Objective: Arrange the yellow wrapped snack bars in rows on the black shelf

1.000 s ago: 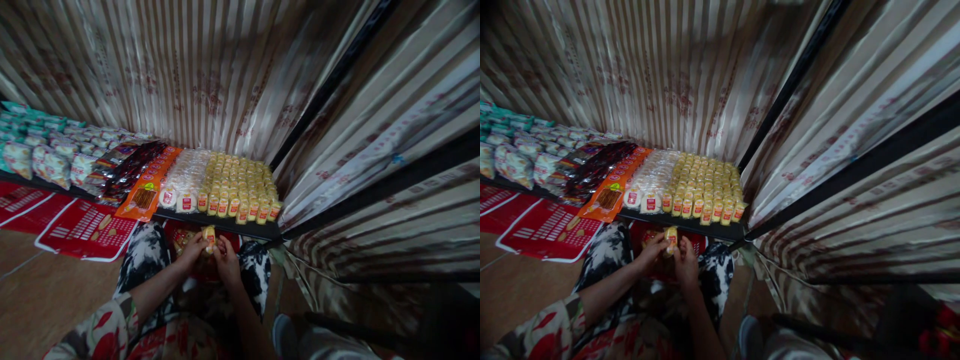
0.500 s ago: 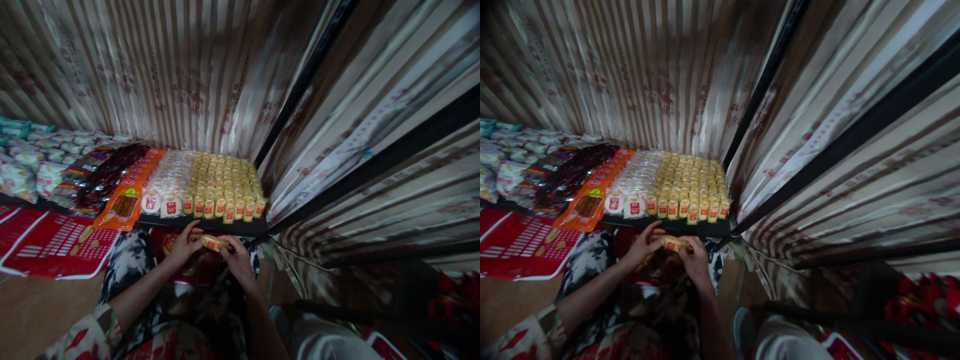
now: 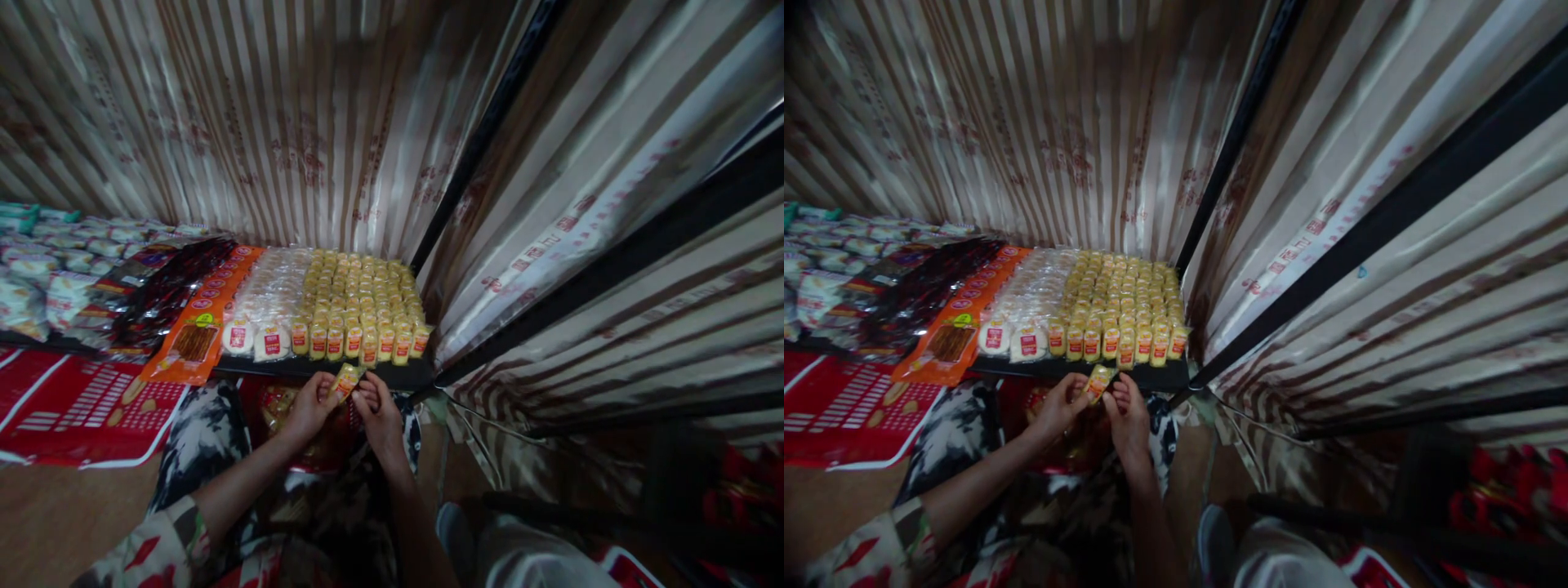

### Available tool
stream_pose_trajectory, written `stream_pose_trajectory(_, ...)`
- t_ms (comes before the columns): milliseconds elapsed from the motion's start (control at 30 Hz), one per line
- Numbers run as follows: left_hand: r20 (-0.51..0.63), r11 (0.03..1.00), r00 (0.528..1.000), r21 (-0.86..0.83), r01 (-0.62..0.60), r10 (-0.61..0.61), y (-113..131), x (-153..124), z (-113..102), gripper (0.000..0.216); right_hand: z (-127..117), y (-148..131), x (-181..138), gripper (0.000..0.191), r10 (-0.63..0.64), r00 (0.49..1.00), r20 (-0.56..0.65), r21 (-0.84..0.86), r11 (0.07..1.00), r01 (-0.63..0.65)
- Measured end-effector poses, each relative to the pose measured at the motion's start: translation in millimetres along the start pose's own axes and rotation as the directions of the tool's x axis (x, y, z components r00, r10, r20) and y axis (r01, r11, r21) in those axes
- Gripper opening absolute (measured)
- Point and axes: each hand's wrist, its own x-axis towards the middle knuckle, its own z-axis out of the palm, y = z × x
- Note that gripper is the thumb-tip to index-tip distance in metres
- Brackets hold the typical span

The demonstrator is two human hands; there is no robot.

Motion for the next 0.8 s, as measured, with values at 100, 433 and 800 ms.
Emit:
stream_pose_trajectory(100, -0.031, 0.999, 0.999, -0.032, 0.020, -0.021, -2, 7, 9, 0.023, 8, 1, 4, 0.035, -0.007, 0.999, 0.031, 0.077, 0.997, 0.005)
stream_pose_trajectory(433, -0.249, 0.929, 0.968, 0.367, 0.054, 0.042, 20, 30, 24, 0.022, 17, -10, 27, 0.028, -0.231, 0.971, -0.055, -0.232, 0.949, 0.213)
stream_pose_trajectory(800, -0.266, 0.822, 0.963, 0.559, 0.112, 0.049, 28, 34, 37, 0.023, 9, 3, 33, 0.035, -0.389, 0.915, -0.108, -0.407, 0.857, 0.317)
